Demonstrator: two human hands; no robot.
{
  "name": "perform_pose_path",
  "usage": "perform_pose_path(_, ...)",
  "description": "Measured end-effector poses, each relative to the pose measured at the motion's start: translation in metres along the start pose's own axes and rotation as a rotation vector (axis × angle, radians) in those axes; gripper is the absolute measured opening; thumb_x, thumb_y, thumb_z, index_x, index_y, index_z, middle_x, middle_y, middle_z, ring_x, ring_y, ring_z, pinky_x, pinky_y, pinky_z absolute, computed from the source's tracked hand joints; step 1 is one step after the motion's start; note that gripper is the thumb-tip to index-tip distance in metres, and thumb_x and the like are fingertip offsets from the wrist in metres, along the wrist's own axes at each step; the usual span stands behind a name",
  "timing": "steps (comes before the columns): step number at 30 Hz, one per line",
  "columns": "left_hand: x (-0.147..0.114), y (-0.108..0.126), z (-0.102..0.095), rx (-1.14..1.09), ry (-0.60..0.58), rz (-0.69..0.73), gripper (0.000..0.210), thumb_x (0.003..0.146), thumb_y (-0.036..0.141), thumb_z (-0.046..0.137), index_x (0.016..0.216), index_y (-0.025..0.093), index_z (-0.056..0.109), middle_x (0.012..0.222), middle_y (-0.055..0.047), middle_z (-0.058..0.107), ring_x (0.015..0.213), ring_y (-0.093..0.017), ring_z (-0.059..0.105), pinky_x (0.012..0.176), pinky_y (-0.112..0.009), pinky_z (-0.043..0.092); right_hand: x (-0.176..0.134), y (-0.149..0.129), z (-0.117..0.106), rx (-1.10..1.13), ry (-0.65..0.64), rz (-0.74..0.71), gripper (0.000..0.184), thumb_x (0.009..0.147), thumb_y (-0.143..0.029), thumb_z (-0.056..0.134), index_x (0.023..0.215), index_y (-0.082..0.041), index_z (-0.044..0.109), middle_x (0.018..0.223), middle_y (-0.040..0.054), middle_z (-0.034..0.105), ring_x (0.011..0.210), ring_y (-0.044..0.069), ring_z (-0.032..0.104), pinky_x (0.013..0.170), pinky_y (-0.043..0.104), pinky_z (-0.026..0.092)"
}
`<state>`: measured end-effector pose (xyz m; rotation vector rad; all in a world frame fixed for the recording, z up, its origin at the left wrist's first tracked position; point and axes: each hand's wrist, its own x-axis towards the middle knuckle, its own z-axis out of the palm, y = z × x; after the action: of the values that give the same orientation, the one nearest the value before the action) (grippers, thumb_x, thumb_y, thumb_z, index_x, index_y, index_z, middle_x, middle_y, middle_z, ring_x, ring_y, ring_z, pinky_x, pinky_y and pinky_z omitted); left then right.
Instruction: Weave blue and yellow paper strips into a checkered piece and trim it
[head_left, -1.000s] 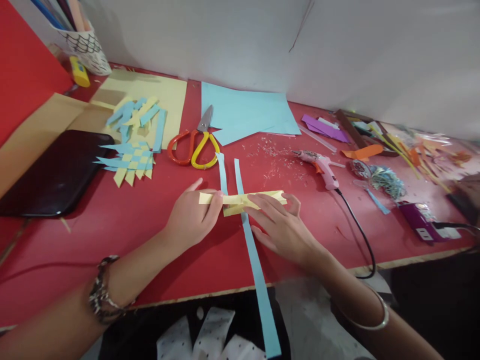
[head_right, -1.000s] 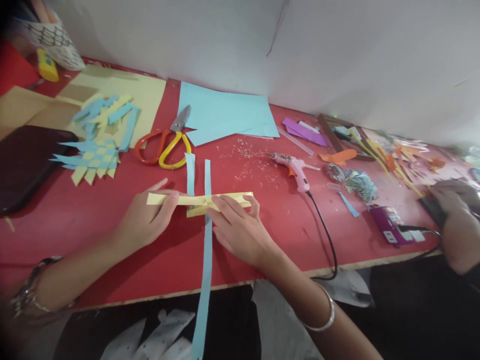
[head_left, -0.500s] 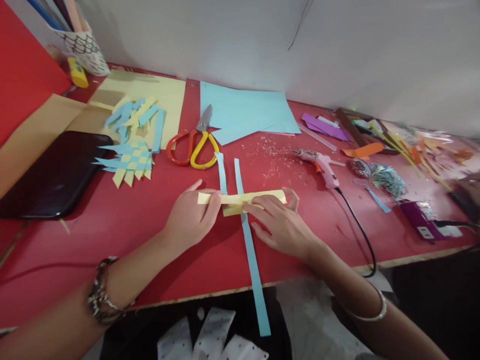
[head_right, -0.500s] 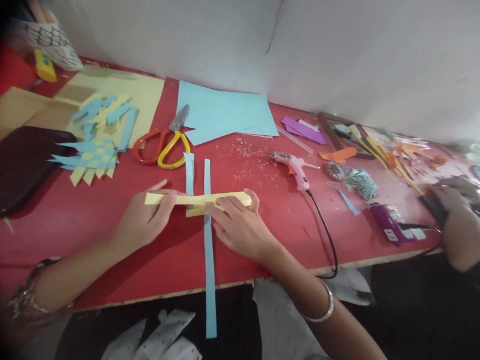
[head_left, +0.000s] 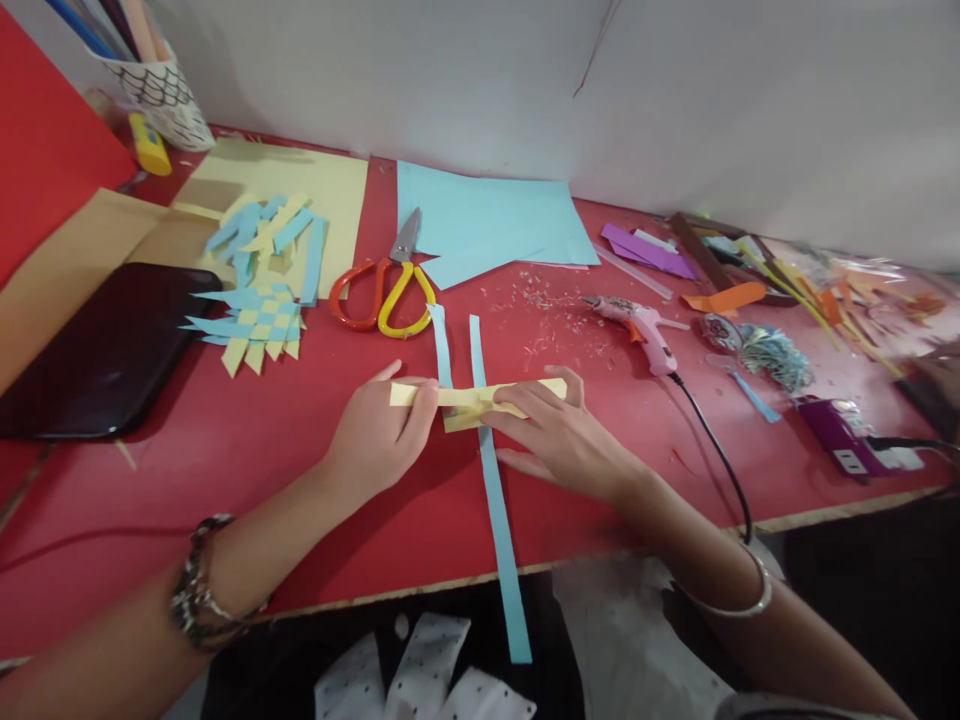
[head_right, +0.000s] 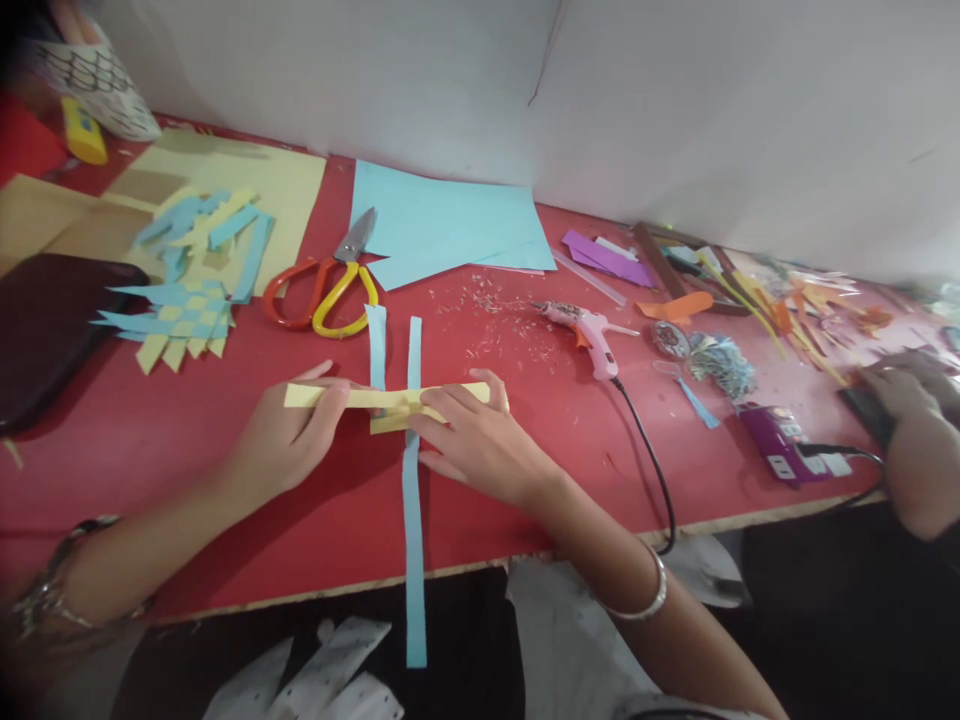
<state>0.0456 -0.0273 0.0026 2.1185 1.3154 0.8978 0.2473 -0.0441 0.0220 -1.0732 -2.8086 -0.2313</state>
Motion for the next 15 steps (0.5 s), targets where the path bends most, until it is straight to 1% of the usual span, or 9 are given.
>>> perform_pose_path(6,0.001,-0.001,0.001,-0.002,0.003,-0.007,0.041,0.086,0.026,0.027,0.049,0.02,0.046,0.044,0.003,0.051,0.046,-0.012,0.053,0.095,-0.037,0.042,0.005,-0.004,0.006,-0.048,0.083,-0.044,0.016,0.086,-0.023,0.044,0.086,-0.02,0.059,0.092,0.0026,0.064,0.084,0.014,0.056,0.096,0.036,0.017)
perform_pose_path(10,0.001,-0.001,0.002,0.002,0.013,-0.006,0.042,0.086,0.027,0.027,0.049,0.02,0.046,0.043,0.003,0.051,0.046,-0.012,0.054,0.094,-0.036,0.043,0.006,-0.009,0.011,-0.05,0.14,-0.016,0.019,0.085,-0.023,0.042,0.078,-0.02,0.059,0.083,0.0007,0.065,0.074,0.012,0.056,0.095,0.037,0.017)
perform_pose_path(13,0.001,-0.001,0.002,0.002,0.018,-0.01,0.042,0.086,0.027,0.027,0.05,0.02,0.049,0.043,0.003,0.052,0.046,-0.012,0.055,0.093,-0.036,0.044,0.007,-0.013,0.012,-0.07,0.194,0.004,0.019,0.083,-0.021,0.042,0.075,-0.019,0.059,0.084,0.0011,0.065,0.076,0.012,0.056,0.092,0.035,0.018)
perform_pose_path(15,0.0,-0.001,0.002,-0.001,0.015,-0.008,0.042,0.085,0.026,0.027,0.051,0.02,0.05,0.044,0.003,0.053,0.047,-0.012,0.055,0.094,-0.037,0.043,0.007,-0.015,0.013,-0.1,0.217,0.013,0.019,0.082,-0.015,0.043,0.073,-0.02,0.059,0.086,0.0003,0.065,0.078,0.011,0.056,0.089,0.034,0.02)
